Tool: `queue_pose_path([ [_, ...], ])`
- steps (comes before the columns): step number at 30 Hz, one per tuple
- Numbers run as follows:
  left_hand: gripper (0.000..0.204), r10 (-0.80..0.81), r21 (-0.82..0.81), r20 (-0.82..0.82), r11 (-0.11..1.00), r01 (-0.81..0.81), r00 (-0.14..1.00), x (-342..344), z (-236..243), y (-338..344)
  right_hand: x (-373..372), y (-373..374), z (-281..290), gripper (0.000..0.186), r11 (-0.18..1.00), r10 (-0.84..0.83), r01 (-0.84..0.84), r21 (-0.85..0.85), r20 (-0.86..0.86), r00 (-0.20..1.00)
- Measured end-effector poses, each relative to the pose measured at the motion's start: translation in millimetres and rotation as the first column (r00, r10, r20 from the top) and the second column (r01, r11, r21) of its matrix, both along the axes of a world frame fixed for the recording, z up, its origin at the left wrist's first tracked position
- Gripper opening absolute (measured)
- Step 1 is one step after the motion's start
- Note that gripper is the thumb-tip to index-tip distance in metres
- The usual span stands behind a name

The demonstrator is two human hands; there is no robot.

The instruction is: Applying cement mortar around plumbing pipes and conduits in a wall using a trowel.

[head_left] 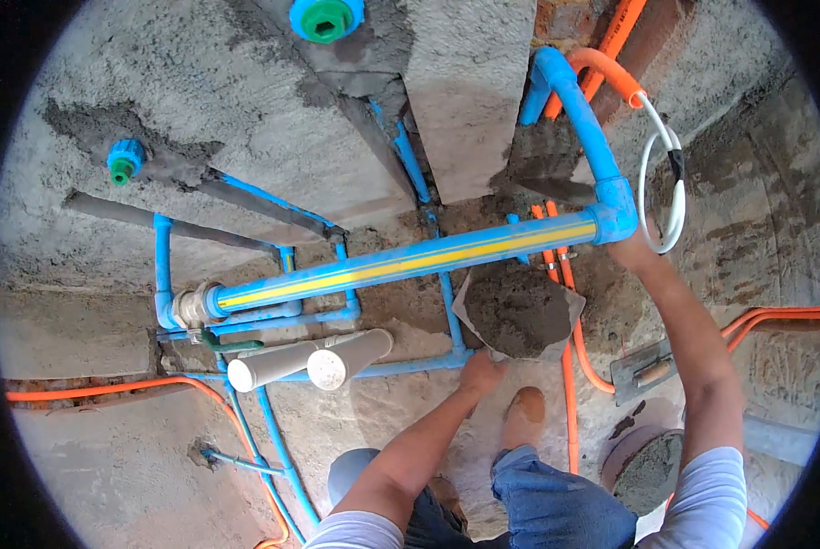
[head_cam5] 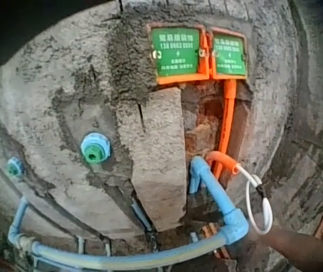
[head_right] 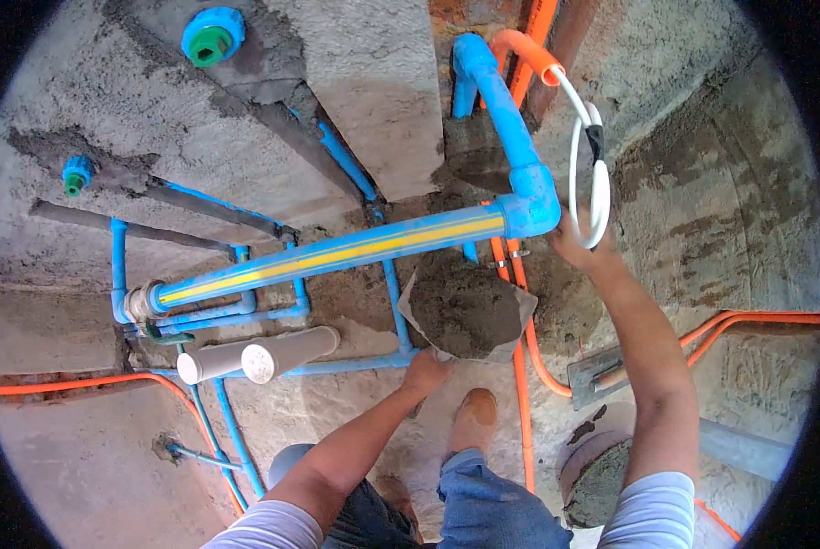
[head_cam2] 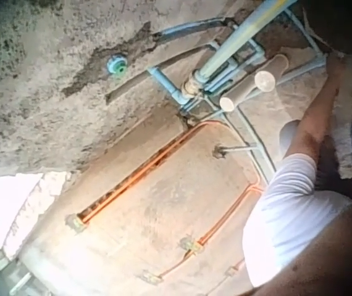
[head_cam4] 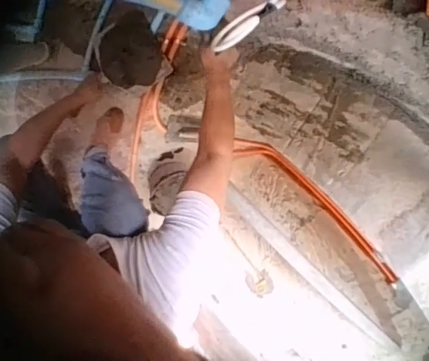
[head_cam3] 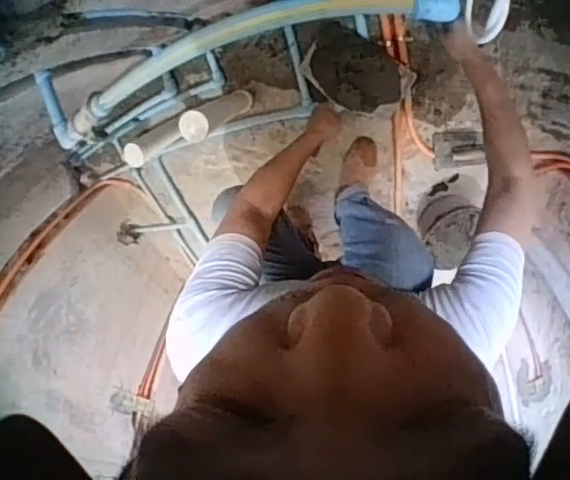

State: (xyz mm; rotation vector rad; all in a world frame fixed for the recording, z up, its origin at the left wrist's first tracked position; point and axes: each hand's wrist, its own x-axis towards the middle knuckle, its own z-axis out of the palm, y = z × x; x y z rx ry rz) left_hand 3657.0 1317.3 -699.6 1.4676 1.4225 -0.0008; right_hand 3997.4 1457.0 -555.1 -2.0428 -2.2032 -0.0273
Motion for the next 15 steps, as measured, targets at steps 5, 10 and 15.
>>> queue_pose_path([
  [5,0.049,0.007,-0.085,0.039,0.996,-0.004,0.999,-10,0,6,-16,44,56,0.026,0.983,0.015,-0.014,-0.185,0.006,1.000],
  [10,0.049,-0.010,-0.062,0.106,0.998,0.016,0.994,-13,6,8,-14,14,51,0.029,0.990,-0.140,0.142,0.008,-0.090,0.986],
  [15,0.049,-0.044,-0.063,0.068,0.997,0.048,0.997,-11,7,10,-15,-26,1,0.031,0.933,-0.263,0.292,0.210,-0.156,0.952],
])
